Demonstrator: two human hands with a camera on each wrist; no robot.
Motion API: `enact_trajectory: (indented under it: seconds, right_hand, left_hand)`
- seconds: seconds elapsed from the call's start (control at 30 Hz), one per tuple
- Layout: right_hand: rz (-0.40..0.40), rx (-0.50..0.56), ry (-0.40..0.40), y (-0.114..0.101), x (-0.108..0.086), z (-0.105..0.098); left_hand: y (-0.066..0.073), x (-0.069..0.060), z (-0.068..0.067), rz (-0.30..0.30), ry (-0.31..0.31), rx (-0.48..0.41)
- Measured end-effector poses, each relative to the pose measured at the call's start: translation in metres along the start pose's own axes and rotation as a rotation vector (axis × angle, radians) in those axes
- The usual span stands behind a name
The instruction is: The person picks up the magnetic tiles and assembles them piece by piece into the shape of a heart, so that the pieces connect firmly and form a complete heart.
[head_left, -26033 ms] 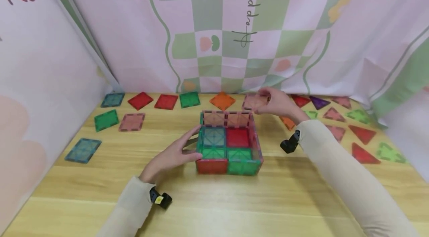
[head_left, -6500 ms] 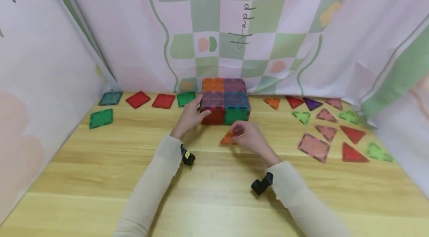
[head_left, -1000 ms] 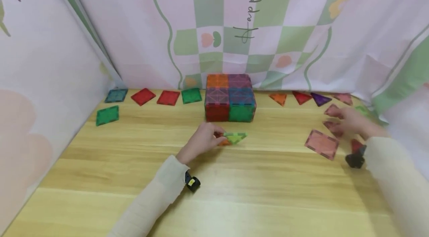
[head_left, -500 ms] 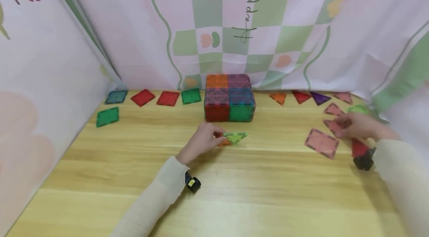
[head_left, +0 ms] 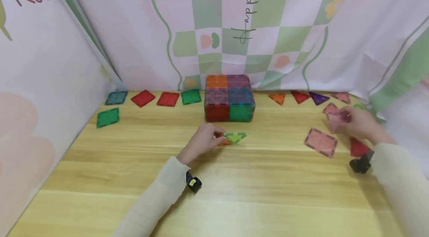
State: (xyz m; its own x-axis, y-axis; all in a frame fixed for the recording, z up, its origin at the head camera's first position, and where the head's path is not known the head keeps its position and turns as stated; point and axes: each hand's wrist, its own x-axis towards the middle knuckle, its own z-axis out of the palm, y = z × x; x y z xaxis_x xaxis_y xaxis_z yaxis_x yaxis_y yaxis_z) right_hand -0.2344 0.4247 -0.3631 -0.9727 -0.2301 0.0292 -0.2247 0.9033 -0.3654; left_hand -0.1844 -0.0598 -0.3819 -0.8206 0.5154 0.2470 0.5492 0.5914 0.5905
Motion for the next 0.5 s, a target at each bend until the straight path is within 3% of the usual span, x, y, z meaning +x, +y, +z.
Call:
enact_trajectory:
  seconds: [0.13,0.3,0.37,0.5]
  right_hand:
    - [-0.075,0.011,0.119,-0.017,-0.002,0.003]
    - [-0.214,0.058,0.251,-0.057,-0.003,0.015]
    - [-0.25,0.097,0.265,-0.078,-0.003,0.021]
    - [-0.24,0.232,0.2,-0.119,-0.006,0.035]
  left_hand:
    - [0.001,-0.001,0.0,-0.015,-0.013,-0.008]
    - [0.001,-0.001,-0.001,-0.025,-0.014,-0.016]
    - [0.001,-0.001,-0.001,-0.023,-0.011,-0.018]
    - [0.001,0.0,-0.001,-0.027,-0.007,-0.015]
